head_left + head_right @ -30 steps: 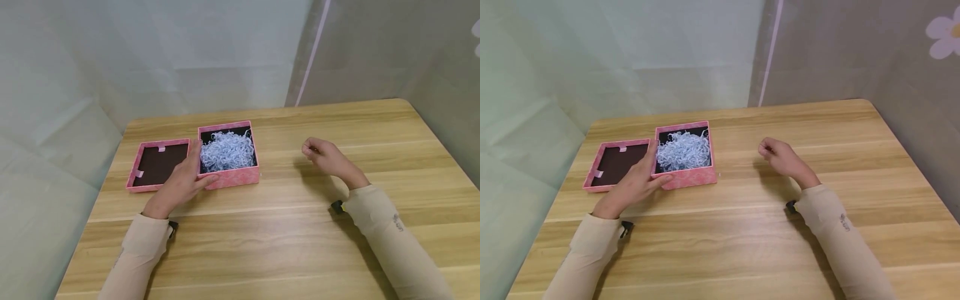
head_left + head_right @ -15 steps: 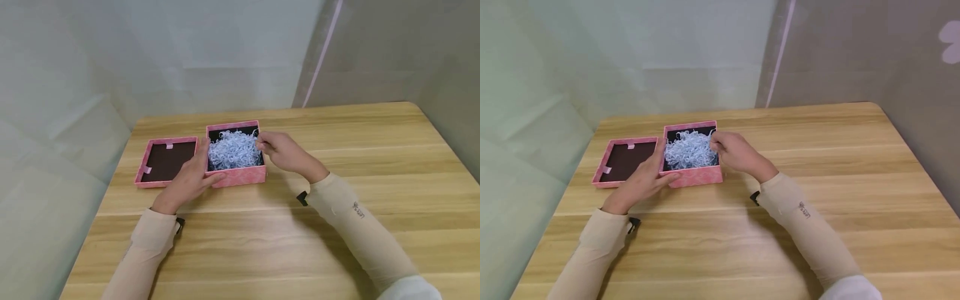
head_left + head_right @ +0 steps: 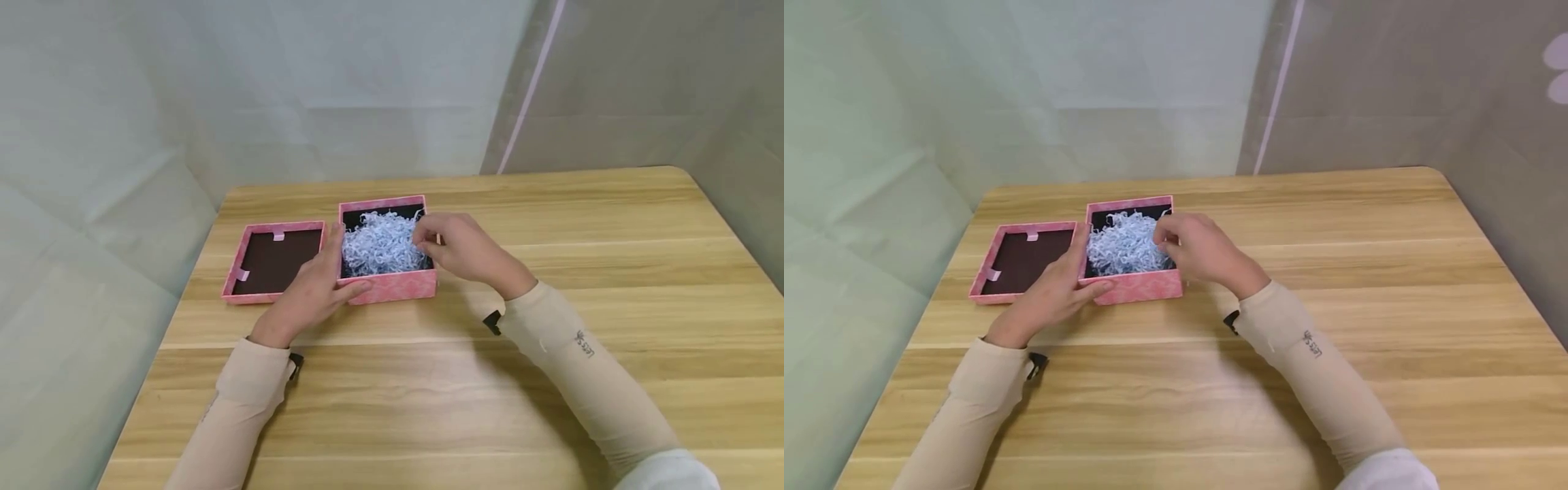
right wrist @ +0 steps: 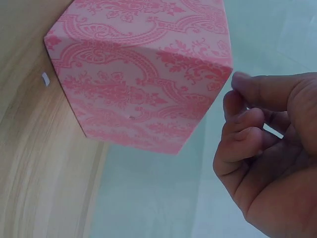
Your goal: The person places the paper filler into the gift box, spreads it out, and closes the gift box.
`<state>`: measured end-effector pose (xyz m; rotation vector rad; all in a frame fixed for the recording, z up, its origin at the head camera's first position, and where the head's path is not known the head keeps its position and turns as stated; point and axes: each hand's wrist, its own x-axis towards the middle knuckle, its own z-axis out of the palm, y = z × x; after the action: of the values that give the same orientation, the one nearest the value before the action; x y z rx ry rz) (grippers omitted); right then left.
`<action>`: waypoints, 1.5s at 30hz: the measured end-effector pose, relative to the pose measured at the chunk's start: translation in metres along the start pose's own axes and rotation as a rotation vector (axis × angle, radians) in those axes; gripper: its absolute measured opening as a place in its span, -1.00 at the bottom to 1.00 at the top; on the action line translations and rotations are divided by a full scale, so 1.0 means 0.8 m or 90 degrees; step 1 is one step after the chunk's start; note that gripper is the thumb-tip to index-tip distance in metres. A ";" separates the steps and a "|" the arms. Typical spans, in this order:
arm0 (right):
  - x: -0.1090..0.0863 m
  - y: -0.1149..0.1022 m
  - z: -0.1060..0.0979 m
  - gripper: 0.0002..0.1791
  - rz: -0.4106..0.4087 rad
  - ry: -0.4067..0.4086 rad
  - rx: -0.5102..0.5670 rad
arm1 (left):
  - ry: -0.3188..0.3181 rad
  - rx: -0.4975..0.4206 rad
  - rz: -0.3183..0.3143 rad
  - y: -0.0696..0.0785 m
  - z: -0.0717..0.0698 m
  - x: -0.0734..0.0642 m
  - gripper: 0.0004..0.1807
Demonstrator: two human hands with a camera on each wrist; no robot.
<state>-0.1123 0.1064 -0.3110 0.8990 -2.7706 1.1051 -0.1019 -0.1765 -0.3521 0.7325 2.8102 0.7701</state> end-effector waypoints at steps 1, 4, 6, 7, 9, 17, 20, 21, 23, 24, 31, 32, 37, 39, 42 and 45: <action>-0.001 0.000 0.000 -0.91 0.007 0.001 0.006 | 0.000 0.000 -0.002 0.000 0.000 0.000 0.20; -0.004 0.002 -0.001 -0.86 0.025 0.015 0.014 | -0.001 0.001 -0.006 -0.001 0.000 -0.001 0.19; -0.007 0.006 0.001 -0.78 0.044 0.037 0.015 | -0.001 0.005 -0.002 -0.001 -0.001 -0.002 0.18; -0.009 0.010 0.002 -0.75 0.059 0.052 0.017 | -0.001 0.006 -0.001 -0.001 -0.001 -0.002 0.18; -0.015 0.020 0.006 -0.69 0.099 0.082 0.027 | -0.001 0.008 0.003 -0.001 -0.001 -0.003 0.18; -0.036 0.063 0.038 -0.90 0.249 0.043 0.151 | 0.003 0.002 0.002 -0.003 -0.006 -0.007 0.20; -0.041 0.068 0.047 -0.90 0.246 0.009 0.164 | 0.005 0.005 0.004 -0.004 -0.007 -0.007 0.21; -0.042 0.070 0.050 -0.91 0.238 -0.002 0.157 | 0.006 0.005 0.004 -0.004 -0.007 -0.007 0.21; -0.043 0.072 0.056 -0.91 0.214 -0.019 0.131 | 0.008 0.007 0.005 -0.005 -0.007 -0.007 0.21; -0.044 0.073 0.058 -0.91 0.201 -0.026 0.115 | 0.008 0.008 0.006 -0.005 -0.007 -0.007 0.21; -0.046 0.069 0.066 -0.96 0.136 -0.035 -0.011 | 0.007 0.011 0.009 -0.003 -0.006 -0.005 0.21; -0.047 0.068 0.067 -0.96 0.128 -0.035 -0.031 | 0.004 0.011 0.006 -0.003 -0.006 -0.005 0.21; -0.049 0.058 0.070 -0.96 0.092 -0.025 -0.117 | -0.002 0.013 0.005 -0.004 -0.007 -0.005 0.19; -0.050 0.053 0.071 -0.96 0.086 -0.024 -0.139 | -0.001 0.016 0.007 -0.004 -0.008 -0.005 0.19; -0.049 0.049 0.073 -0.96 0.094 -0.031 -0.162 | -0.001 0.021 0.010 -0.005 -0.007 -0.006 0.18; -0.049 0.050 0.075 -0.94 0.110 -0.053 -0.167 | -0.002 0.024 0.009 -0.005 -0.006 -0.006 0.17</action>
<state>-0.0899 0.1110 -0.3894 0.7037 -3.0145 0.7070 -0.1005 -0.1841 -0.3501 0.7597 2.8275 0.7193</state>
